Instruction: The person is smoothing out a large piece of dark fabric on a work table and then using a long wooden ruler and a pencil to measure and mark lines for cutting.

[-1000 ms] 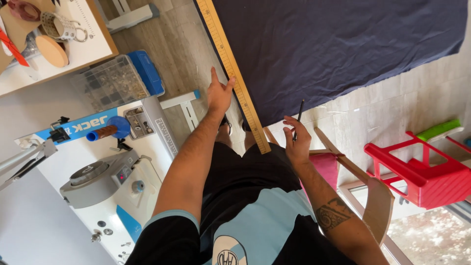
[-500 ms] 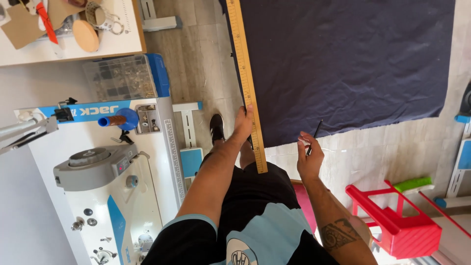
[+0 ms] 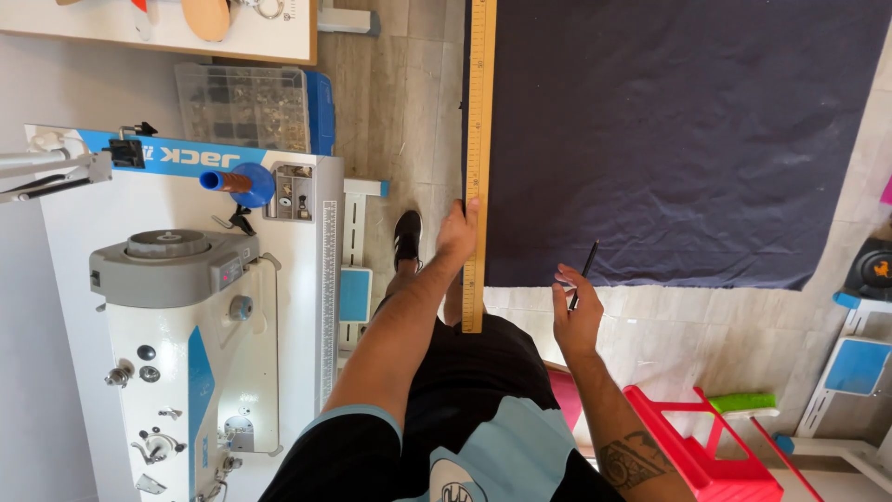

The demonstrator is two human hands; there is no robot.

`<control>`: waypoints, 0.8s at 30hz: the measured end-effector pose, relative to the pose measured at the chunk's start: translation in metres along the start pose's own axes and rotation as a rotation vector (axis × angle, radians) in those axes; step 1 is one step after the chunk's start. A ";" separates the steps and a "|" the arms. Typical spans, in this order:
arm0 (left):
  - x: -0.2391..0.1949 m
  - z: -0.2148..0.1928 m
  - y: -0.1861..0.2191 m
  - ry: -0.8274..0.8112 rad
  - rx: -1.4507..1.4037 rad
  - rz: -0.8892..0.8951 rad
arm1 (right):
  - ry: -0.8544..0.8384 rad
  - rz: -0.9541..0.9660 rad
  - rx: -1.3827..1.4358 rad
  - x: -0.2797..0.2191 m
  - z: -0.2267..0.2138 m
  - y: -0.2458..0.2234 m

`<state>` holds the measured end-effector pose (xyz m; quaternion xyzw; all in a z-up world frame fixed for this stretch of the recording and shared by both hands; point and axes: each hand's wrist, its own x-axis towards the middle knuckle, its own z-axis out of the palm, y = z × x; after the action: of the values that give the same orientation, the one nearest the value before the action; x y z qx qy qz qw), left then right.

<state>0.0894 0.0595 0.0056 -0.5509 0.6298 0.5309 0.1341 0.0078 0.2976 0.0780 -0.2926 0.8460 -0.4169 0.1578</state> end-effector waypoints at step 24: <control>0.023 -0.057 -0.049 0.340 0.093 0.123 | -0.186 -0.112 0.072 0.074 0.072 -0.025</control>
<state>0.1453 0.0085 -0.0146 -0.5865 0.6997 0.4076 0.0185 -0.0042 0.1956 0.0529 -0.3710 0.7945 -0.4261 0.2227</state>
